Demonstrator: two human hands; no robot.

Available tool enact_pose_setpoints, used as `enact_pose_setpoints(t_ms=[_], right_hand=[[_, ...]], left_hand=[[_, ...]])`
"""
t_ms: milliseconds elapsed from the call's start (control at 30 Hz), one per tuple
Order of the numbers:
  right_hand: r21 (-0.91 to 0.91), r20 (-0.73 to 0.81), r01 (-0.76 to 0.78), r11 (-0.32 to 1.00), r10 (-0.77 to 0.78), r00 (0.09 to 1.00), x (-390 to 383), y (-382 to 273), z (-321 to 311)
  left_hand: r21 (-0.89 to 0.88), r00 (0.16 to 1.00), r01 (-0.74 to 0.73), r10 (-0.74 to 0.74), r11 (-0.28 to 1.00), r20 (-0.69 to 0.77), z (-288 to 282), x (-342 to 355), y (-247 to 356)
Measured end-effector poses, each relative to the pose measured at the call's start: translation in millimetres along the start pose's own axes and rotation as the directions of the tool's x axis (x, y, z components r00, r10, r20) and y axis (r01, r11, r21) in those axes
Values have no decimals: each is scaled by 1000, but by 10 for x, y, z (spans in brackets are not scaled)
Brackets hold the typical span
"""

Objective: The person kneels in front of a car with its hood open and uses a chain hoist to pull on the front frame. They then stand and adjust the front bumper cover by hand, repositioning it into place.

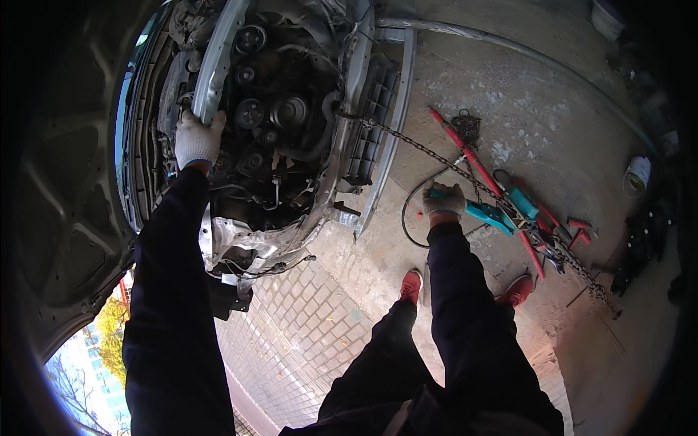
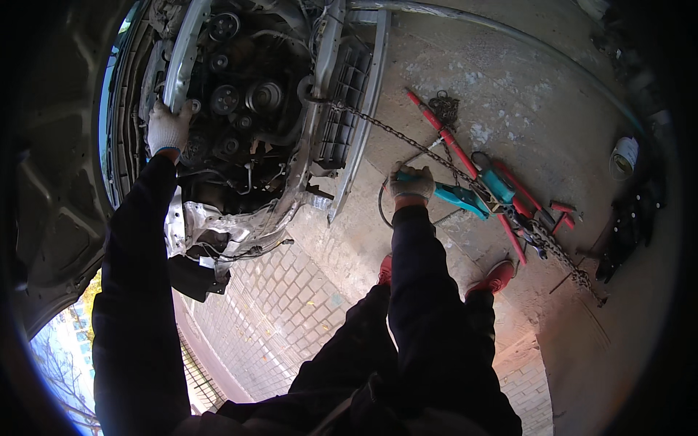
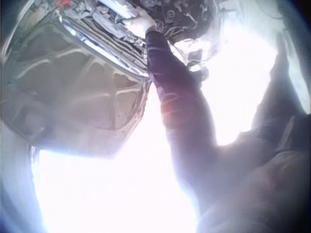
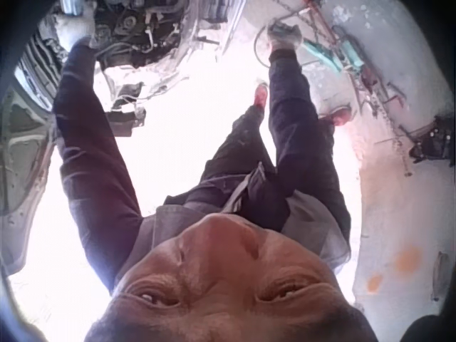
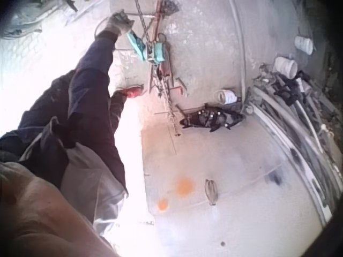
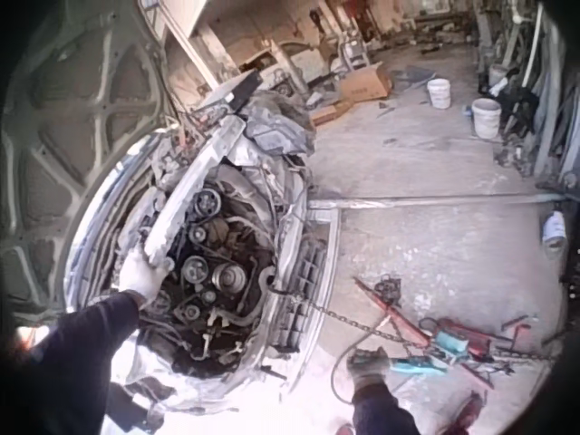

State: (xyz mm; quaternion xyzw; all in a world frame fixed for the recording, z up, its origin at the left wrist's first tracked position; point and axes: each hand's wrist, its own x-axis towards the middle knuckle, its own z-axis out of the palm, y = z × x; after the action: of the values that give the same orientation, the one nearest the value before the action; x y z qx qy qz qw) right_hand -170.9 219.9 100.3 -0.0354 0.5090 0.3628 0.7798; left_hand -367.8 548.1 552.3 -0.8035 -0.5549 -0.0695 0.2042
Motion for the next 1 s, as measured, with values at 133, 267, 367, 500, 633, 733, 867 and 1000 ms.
enact_pose_setpoints(t_ms=[133,267,367,500,633,733,867,1000], right_hand=[[-47,26,-81,996,83,996,-706,-55,71],[-71,204,-263,962,272,940,-1608,-583,-204],[-26,178,-341,940,340,923,-1796,-851,-401],[-189,288,-374,908,416,863,-1526,-698,-521],[-310,10,-202,929,216,976,-1185,-408,-469],[-485,-226,-98,869,-16,974,-1017,-304,-402],[-761,-355,-177,624,-173,919,-1102,-401,-403],[-878,-368,-301,373,-125,921,-1606,-749,-420]], left_hand=[[5,1000,10,-10,1000,6,-55,23,50],[39,998,40,-42,998,45,-61,3,54],[-12,1000,7,-7,1000,28,-45,3,45],[2,998,21,-21,1000,51,-8,77,52],[-43,999,-42,42,998,-6,2,110,-21],[-79,999,-38,39,996,13,-5,124,-88],[-84,997,-76,78,994,15,-47,139,-157],[-139,994,-21,36,990,102,-94,141,-231]])
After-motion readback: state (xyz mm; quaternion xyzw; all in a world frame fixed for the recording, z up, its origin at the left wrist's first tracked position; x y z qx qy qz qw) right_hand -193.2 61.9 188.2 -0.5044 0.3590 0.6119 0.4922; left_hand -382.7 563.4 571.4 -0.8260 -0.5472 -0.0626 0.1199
